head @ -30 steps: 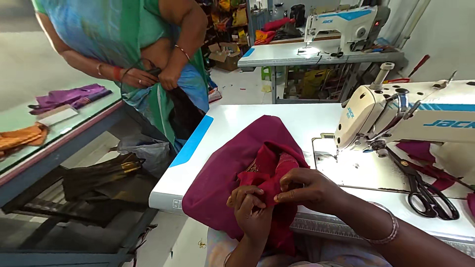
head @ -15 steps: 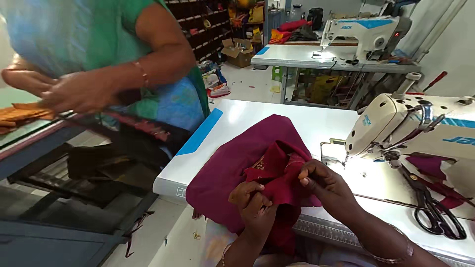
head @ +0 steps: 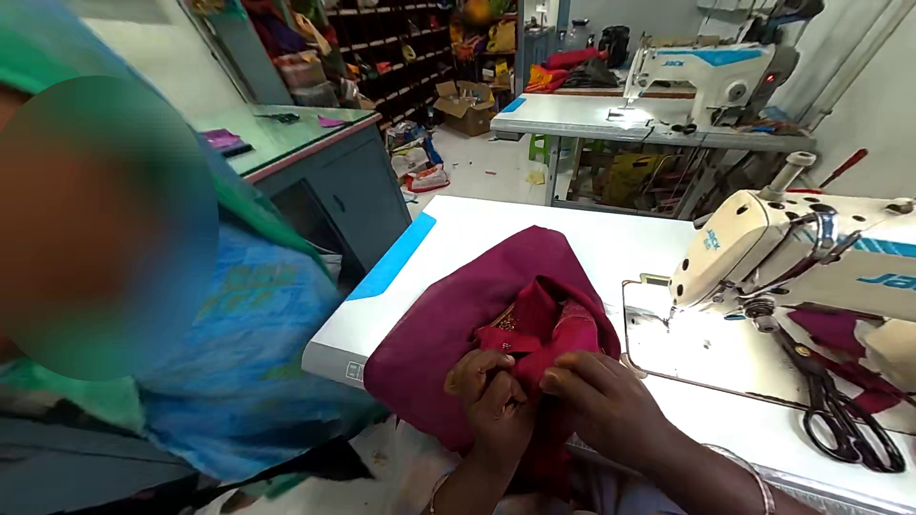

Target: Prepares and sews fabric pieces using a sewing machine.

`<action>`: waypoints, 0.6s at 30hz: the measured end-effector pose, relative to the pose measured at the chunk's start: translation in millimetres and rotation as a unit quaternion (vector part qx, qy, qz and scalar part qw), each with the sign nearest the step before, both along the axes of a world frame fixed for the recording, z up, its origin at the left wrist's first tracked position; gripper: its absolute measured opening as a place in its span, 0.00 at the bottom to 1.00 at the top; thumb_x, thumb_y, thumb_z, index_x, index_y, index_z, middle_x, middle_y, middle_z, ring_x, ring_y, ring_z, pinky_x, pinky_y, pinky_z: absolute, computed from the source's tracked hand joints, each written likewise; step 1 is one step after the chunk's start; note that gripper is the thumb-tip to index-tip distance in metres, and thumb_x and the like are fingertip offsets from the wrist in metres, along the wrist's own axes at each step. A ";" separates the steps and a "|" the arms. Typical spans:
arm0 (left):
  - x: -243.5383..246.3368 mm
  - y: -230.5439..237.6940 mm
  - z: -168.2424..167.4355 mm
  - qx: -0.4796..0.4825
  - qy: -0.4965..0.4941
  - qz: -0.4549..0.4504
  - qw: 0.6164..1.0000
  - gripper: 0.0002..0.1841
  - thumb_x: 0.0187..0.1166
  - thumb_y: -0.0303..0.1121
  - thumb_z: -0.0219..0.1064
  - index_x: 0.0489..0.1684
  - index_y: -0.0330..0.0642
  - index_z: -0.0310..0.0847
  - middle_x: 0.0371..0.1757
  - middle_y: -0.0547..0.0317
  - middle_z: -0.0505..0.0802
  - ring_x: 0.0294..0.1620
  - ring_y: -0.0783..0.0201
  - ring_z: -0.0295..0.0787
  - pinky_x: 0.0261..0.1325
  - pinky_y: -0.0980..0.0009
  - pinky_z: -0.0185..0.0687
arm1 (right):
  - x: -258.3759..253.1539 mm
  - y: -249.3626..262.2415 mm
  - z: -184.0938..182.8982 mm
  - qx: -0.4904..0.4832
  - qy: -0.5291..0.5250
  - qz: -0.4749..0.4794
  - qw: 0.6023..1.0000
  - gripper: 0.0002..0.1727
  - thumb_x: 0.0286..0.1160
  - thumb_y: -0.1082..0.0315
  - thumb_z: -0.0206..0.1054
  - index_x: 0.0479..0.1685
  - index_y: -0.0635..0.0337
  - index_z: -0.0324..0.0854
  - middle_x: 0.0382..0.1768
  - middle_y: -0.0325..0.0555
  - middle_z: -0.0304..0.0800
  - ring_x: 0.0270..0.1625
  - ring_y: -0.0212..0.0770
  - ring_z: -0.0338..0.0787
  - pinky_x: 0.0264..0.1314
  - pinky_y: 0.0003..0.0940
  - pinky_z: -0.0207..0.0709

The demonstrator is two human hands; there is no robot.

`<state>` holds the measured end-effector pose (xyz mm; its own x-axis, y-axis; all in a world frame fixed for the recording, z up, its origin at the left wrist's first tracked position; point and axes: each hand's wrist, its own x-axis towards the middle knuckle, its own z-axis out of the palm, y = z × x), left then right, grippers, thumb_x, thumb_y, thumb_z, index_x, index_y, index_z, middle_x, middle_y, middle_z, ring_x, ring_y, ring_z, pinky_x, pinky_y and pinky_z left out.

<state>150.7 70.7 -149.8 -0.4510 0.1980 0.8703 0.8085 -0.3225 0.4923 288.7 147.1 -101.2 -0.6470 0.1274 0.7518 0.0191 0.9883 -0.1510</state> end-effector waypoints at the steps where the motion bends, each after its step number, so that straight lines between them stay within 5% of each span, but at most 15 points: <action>1: 0.1 0.6 -0.8 0.002 0.005 0.007 1.000 0.20 0.66 0.42 0.78 0.16 0.54 0.67 0.48 0.75 0.85 0.65 0.79 0.76 0.77 0.75 0.62 | -1.5 -3.0 2.5 -0.067 -0.019 -0.002 0.998 0.07 0.81 0.68 0.61 0.42 0.54 0.85 0.43 0.43 0.87 0.44 0.34 0.89 0.47 0.25 0.85; 3: -0.6 1.8 -2.6 0.007 0.021 0.016 1.000 0.20 0.69 0.43 0.77 0.15 0.55 0.67 0.48 0.76 0.85 0.66 0.79 0.75 0.78 0.74 0.58 | -0.2 -3.9 12.7 -0.268 -0.048 0.005 0.962 0.06 0.84 0.67 0.59 0.41 0.55 0.81 0.43 0.38 0.81 0.42 0.26 0.84 0.43 0.20 0.81; 6: -1.7 2.4 -4.4 0.014 0.034 0.022 0.999 0.20 0.69 0.42 0.76 0.15 0.54 0.65 0.47 0.74 0.84 0.65 0.78 0.75 0.77 0.74 0.58 | 1.2 6.6 27.0 -0.553 0.006 0.008 0.833 0.07 0.87 0.69 0.54 0.41 0.53 0.77 0.30 0.30 0.74 0.28 0.21 0.73 0.31 0.16 0.67; 8: -2.2 2.4 -5.6 0.013 0.038 0.023 0.999 0.21 0.70 0.42 0.76 0.16 0.55 0.65 0.47 0.76 0.84 0.66 0.79 0.74 0.78 0.74 0.58 | 1.6 12.6 33.7 -0.651 0.050 0.013 0.757 0.10 0.90 0.71 0.50 0.39 0.51 0.74 0.27 0.30 0.73 0.25 0.21 0.71 0.27 0.15 0.65; 10: -3.5 3.3 -7.7 0.022 0.058 0.018 0.998 0.19 0.73 0.42 0.75 0.18 0.55 0.66 0.46 0.77 0.86 0.66 0.78 0.76 0.78 0.73 0.56 | 2.6 15.8 34.0 -0.673 0.057 0.028 0.737 0.11 0.90 0.71 0.49 0.40 0.51 0.75 0.32 0.33 0.77 0.26 0.23 0.72 0.29 0.15 0.66; 15: -8.6 -2.1 -11.0 0.002 0.199 0.036 0.979 0.03 0.85 0.40 0.65 0.41 0.62 0.84 0.46 0.78 0.87 0.59 0.76 0.76 0.77 0.69 0.51 | 8.4 23.4 36.7 -0.572 -0.118 0.196 0.788 0.09 0.93 0.65 0.46 0.46 0.50 0.71 0.28 0.28 0.84 0.21 0.16 0.72 0.24 0.12 0.64; 18: -9.3 -10.0 -10.9 -0.009 0.247 0.023 0.969 0.04 0.85 0.37 0.65 0.42 0.60 0.85 0.46 0.75 0.87 0.59 0.75 0.77 0.81 0.66 0.48 | 4.1 24.0 40.5 -0.214 -0.201 0.120 0.949 0.04 0.79 0.73 0.60 0.45 0.58 0.78 0.23 0.35 0.80 0.23 0.29 0.81 0.25 0.26 0.77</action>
